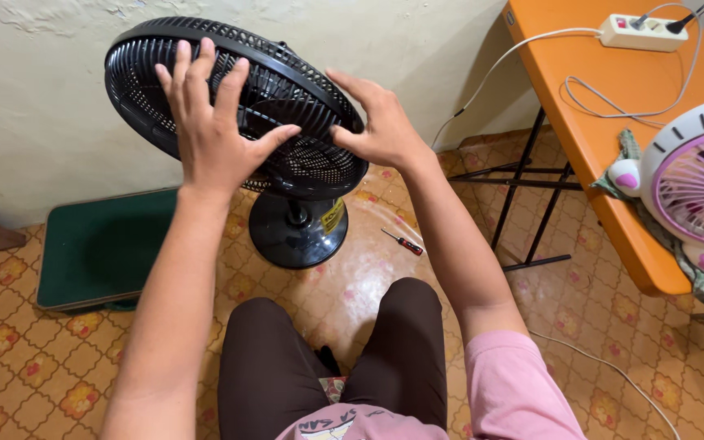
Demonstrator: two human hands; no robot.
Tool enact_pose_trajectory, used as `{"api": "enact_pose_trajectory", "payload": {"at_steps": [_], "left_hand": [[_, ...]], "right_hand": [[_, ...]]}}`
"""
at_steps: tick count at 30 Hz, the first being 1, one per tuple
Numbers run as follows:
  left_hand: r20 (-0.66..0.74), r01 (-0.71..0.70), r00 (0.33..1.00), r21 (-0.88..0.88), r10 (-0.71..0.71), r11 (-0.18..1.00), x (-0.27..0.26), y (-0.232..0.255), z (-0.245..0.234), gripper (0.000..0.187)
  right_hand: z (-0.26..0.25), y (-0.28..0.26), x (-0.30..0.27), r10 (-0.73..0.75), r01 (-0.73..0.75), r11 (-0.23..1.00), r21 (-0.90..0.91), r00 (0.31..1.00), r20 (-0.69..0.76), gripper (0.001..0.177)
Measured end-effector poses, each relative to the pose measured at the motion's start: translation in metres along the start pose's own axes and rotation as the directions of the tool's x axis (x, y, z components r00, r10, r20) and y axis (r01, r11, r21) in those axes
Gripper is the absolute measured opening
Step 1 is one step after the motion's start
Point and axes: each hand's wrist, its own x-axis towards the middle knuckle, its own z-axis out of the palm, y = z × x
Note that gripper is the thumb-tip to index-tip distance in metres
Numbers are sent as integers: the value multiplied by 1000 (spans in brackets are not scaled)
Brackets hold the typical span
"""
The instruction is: The person sits on the floor and disassembles a black standing fan by hand. They remove the front grille, then the fan blades, and place the grille on a green tray beside them.
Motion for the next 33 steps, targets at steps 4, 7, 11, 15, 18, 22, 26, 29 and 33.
{"api": "enact_pose_trajectory", "payload": {"at_steps": [4, 7, 11, 15, 18, 22, 26, 29, 33], "left_hand": [[-63, -16, 998, 4, 16, 1000, -8, 11, 8, 88], [-79, -8, 997, 23, 9, 1000, -14, 15, 8, 87], [-120, -33, 992, 58, 40, 998, -16, 14, 6, 84], [-132, -63, 988, 101, 76, 993, -16, 13, 5, 78], [-130, -81, 987, 121, 97, 989, -16, 17, 3, 74], [-88, -63, 993, 123, 74, 990, -15, 20, -7, 74], [-34, -37, 998, 200, 45, 979, -16, 24, -14, 75], [-44, -62, 996, 257, 76, 964, -15, 22, -17, 72], [-49, -54, 996, 286, 71, 957, -19, 23, -17, 72]], "right_hand": [[21, -7, 23, -77, 81, 994, 76, 996, -50, 53], [30, -8, 42, -5, 8, 997, 71, 999, -47, 43], [29, -8, 51, 6, -4, 998, 68, 1000, -29, 37], [25, -7, 53, 81, -82, 990, 118, 997, 13, 36], [23, -3, 53, 105, -107, 976, 189, 994, 21, 36], [23, 0, 51, 96, -103, 960, 260, 995, 41, 37], [28, -1, 51, 104, -101, 959, 265, 995, 4, 36], [32, -6, 50, 92, -85, 970, 227, 995, -23, 35], [34, -12, 47, 80, -71, 975, 210, 996, -35, 35]]}}
